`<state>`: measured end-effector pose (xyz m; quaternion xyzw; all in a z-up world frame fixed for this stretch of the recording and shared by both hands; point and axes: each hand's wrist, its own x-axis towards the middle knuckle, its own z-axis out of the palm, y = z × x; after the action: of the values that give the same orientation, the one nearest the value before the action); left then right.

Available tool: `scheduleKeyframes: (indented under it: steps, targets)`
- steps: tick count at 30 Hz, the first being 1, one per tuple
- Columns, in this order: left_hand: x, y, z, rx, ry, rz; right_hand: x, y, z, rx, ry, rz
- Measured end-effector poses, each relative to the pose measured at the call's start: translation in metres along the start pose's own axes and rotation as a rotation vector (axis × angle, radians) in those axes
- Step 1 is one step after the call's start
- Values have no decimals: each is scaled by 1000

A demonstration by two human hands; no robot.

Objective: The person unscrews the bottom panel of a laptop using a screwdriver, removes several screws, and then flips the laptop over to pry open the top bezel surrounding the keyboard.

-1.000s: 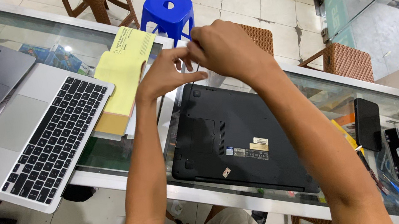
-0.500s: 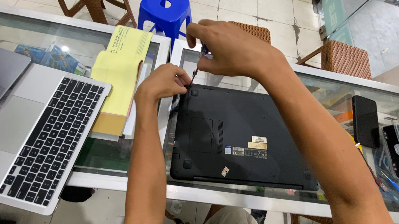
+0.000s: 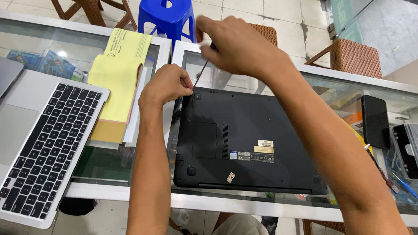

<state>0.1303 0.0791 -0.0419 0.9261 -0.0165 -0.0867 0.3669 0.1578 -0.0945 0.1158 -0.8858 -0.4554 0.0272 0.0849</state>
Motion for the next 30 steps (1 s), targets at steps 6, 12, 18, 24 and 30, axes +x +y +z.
scheduleKeyframes:
  steps: [6, 12, 18, 24, 30]
  targets:
    - [0, 1, 0, 28, 14, 9, -2, 6, 9, 18, 57, 12]
    - [3, -4, 4, 8, 36, 39, -27, 3, -15, 169, 76, 126]
    - [3, 6, 10, 144, 30, 6, -87, 27, -17, 313, 454, 139]
    - [12, 50, 30, -576, 144, 521, -133, 63, 23, 423, 591, 282]
    - [11, 91, 63, -692, 54, 640, -163, 59, 14, 421, 598, 286]
